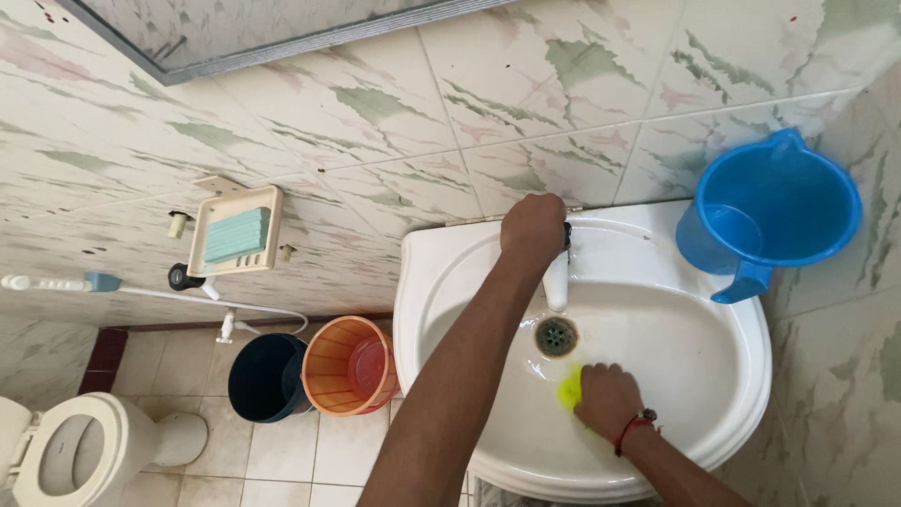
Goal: The person cleans a sink and faucet using a yellow sponge, wiping around the base of the tap and the basin.
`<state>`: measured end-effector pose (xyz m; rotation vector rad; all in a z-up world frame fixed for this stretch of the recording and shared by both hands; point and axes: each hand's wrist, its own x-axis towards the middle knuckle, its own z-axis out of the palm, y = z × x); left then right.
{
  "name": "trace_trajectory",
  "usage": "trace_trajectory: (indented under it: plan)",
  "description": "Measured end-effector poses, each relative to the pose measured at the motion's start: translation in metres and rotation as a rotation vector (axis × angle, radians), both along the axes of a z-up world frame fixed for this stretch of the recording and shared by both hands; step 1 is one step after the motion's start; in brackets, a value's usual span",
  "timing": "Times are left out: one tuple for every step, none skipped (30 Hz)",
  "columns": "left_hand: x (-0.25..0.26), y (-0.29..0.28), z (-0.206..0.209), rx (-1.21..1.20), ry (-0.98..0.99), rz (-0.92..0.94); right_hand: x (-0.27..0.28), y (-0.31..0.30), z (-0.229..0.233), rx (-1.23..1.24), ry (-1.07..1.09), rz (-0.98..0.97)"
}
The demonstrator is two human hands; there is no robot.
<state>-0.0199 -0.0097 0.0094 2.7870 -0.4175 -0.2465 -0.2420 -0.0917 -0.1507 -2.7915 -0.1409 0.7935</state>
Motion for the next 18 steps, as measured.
trace_trajectory:
  plan:
    - [0.001,-0.002,-0.001,0.002,0.000,0.000,-0.004,0.006,0.002,-0.046,0.016,0.016]
    - [0.003,-0.003,-0.002,0.013,-0.010,-0.016,-0.009,0.015,0.006,-0.044,0.016,0.016]
    - [0.005,-0.001,-0.003,0.027,-0.021,-0.025,-0.014,0.030,0.010,0.262,0.075,0.032]
    - [0.006,0.000,-0.004,0.032,-0.023,-0.018,-0.017,0.042,0.016,0.566,0.138,0.048]
    - [0.005,0.002,-0.005,0.022,-0.039,-0.046,-0.013,0.048,0.021,0.573,0.140,0.057]
    - [0.004,0.004,-0.006,0.012,-0.055,-0.074,-0.005,0.053,0.025,0.745,0.299,-0.044]
    - [0.003,0.005,-0.006,0.020,-0.056,-0.070,0.001,0.058,0.027,0.913,0.459,-0.150]
    - [0.003,0.006,-0.007,-0.023,-0.049,-0.059,0.003,0.063,0.029,0.920,0.460,-0.145]
    - [0.003,0.006,-0.007,-0.066,-0.042,-0.052,0.004,0.069,0.030,0.516,0.267,-0.083]
    - [0.004,0.007,-0.007,-0.059,-0.042,-0.054,0.005,0.075,0.030,0.112,0.072,-0.024]
    - [0.006,0.006,-0.007,-0.040,-0.035,-0.059,0.004,0.081,0.028,0.117,0.073,-0.029]
    - [0.007,0.006,-0.007,-0.021,-0.029,-0.064,0.003,0.089,0.027,0.381,0.093,-0.042]
    - [0.008,0.005,-0.007,-0.016,-0.023,-0.067,0.001,0.096,0.026,0.645,0.118,-0.055]
    - [0.010,0.005,-0.006,-0.033,-0.001,-0.054,0.004,0.102,0.025,0.650,0.124,-0.060]
    - [0.011,0.005,-0.004,-0.049,0.018,-0.041,0.011,0.108,0.023,0.916,0.281,-0.127]
    - [0.010,0.005,-0.003,-0.043,0.022,-0.045,0.015,0.112,0.022,1.181,0.438,-0.194]
    - [0.009,0.004,-0.001,-0.037,0.024,-0.049,0.018,0.113,0.022,1.186,0.437,-0.198]
    - [0.009,0.004,0.001,-0.030,0.026,-0.052,0.023,0.111,0.022,0.817,0.193,-0.221]
